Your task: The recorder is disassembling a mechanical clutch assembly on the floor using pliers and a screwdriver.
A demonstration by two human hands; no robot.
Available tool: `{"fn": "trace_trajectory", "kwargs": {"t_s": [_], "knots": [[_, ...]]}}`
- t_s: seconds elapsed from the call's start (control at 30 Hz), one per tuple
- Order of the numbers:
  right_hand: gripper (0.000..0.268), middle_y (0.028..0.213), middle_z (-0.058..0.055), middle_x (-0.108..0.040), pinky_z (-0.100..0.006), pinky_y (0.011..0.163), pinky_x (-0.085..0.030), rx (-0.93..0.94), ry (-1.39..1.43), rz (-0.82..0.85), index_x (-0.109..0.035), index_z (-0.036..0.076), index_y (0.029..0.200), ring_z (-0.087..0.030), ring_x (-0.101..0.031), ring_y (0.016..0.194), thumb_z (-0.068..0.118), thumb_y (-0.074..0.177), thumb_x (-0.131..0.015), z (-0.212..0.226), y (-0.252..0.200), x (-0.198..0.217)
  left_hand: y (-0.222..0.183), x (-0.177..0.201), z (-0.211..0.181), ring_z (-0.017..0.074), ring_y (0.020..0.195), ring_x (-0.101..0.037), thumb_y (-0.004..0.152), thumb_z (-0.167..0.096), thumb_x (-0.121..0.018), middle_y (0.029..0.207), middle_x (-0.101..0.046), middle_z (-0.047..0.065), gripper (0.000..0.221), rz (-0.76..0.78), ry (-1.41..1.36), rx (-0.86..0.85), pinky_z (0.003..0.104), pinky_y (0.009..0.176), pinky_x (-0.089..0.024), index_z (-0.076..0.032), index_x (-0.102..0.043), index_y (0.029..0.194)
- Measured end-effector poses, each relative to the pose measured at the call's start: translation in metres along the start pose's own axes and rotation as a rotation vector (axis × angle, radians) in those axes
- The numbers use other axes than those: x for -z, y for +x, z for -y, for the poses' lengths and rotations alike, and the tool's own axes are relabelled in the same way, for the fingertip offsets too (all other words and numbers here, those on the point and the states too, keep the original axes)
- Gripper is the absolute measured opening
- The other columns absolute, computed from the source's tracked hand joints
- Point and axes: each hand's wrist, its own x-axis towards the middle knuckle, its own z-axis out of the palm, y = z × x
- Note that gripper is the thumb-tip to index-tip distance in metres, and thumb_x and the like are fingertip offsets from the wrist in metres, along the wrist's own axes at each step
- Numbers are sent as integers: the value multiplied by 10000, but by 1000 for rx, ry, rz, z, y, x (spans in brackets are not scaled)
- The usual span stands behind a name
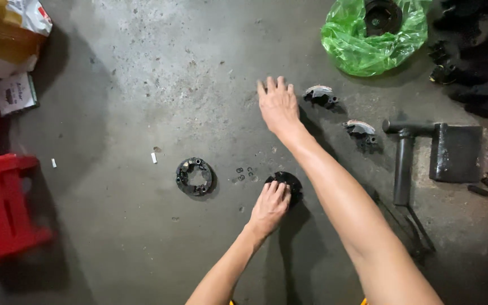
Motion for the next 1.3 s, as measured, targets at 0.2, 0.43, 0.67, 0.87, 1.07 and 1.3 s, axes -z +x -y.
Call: {"fn": "trace_trajectory", "kwargs": {"t_s": [0.2,0.43,0.67,0.87,1.07,1.3], "knots": [[340,1145,-203,-657,-476,917,-533,-37,206,-47,-701,1,1161,-381,-618,1095,70,835,-770,-16,-34,27,-2,-1,-1,359,1181,-544,802,-164,-636,1215,-590,196,502,-39,29,-11,502,1023,-432,60,-632,1252],[376,1170,-147,-693,-366,798,-667,-589,1582,-111,-588,-56,1274,-243,-738,985,33,922,-685,-14,-181,76,2,39,-11,337,1210,-546,645,-204,-766,1231,-603,161,622,-19,-10,121,557,1044,-400,-14,-661,1228],[454,1273,-173,-664,-353,981,-577,-775,1940,30,-544,-89,1389,-226,-688,1101,-37,947,-633,9,-291,79,-17,-11,-7,226,925,-690,1005,-285,-678,1035,-740,110,350,-192,-1464,767,375,828,-572,9,-741,1184],[380,1176,-131,-727,-341,914,-577,-989,1911,237,-619,-56,1324,-190,-707,1016,70,966,-632,-2,-333,49,-17,24,-17,194,933,-729,874,-136,-777,1031,-776,104,301,-33,-1139,518,325,847,-579,6,-754,1139],[332,1069,-108,-741,-309,878,-576,-783,1626,356,-707,-74,1191,-170,-697,953,76,902,-772,-9,-340,39,-5,41,-15,325,998,-683,802,-84,-774,1061,-714,159,396,-159,-739,314,394,882,-547,-1,-721,1185],[549,1082,-188,-615,-440,899,-521,-137,641,30,-633,-26,1282,-360,-620,1019,80,767,-789,32,-300,93,-12,-3,1,368,1051,-553,838,-190,-740,1082,-584,175,341,-78,-81,282,467,838,-467,-13,-635,1110]]}}
